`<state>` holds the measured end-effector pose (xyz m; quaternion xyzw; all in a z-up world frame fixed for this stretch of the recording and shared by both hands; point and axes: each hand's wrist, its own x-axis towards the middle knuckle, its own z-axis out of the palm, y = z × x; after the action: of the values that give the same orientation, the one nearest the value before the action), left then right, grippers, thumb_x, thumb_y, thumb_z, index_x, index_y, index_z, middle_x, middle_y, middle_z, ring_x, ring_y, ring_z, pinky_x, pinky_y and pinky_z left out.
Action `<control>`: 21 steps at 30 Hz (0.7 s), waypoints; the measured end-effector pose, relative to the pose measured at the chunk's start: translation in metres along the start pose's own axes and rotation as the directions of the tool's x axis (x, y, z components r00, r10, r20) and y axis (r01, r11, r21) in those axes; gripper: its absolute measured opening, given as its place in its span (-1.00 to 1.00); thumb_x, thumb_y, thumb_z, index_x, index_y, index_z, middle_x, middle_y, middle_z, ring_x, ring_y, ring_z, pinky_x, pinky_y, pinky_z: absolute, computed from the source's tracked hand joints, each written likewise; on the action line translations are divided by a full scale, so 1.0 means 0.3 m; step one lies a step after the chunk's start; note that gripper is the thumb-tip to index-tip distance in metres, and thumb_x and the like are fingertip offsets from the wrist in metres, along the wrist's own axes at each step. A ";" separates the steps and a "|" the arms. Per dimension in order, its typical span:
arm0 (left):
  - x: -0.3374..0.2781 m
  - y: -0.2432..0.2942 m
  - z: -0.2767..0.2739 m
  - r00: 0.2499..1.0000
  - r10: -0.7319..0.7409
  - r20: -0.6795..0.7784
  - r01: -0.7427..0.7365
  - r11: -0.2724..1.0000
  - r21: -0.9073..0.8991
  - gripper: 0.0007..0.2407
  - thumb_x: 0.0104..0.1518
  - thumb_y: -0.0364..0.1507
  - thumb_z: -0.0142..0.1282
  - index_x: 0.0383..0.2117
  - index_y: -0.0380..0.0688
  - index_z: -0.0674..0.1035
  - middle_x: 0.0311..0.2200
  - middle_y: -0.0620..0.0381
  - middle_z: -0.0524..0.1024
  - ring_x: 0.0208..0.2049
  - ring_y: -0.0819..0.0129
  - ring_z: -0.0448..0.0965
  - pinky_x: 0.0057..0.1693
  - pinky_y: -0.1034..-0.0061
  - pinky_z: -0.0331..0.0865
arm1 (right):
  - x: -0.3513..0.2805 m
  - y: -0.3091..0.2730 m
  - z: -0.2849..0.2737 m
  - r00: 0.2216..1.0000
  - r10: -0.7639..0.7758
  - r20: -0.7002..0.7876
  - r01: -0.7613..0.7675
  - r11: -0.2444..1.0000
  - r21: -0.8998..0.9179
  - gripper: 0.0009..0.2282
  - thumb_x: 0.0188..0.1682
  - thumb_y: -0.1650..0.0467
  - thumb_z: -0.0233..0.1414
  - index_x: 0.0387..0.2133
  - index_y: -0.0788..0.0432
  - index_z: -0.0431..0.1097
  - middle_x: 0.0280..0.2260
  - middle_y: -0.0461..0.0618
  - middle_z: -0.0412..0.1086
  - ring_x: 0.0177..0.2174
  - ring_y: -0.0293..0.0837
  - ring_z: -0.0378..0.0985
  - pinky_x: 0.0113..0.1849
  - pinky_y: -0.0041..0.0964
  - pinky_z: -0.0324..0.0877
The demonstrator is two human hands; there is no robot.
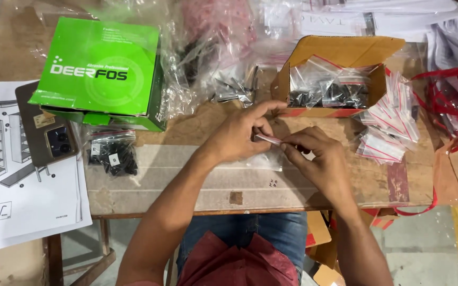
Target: Sort and organize small hardware components from various containers into smaller plastic bags for an assembly project.
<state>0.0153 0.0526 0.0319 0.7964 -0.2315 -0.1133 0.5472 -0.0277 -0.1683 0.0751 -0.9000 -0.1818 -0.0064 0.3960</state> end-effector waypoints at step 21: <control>-0.001 -0.036 0.031 0.844 0.378 -0.380 -0.255 0.907 0.335 -0.37 0.03 -0.58 0.29 0.30 0.00 0.30 -0.33 0.17 0.65 -0.26 0.32 0.67 -0.05 0.43 0.53 | 0.010 0.126 0.107 0.995 0.096 -0.036 -0.071 0.902 0.426 -0.90 -0.01 0.57 0.18 -0.24 0.32 0.55 -0.30 -0.08 0.48 -0.30 -0.31 0.47 -0.24 -0.46 0.35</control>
<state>0.0137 0.0482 0.0182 0.8186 -0.2457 0.1932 0.4818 -0.0167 -0.1678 0.0266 -0.7989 -0.1290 0.0249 0.5869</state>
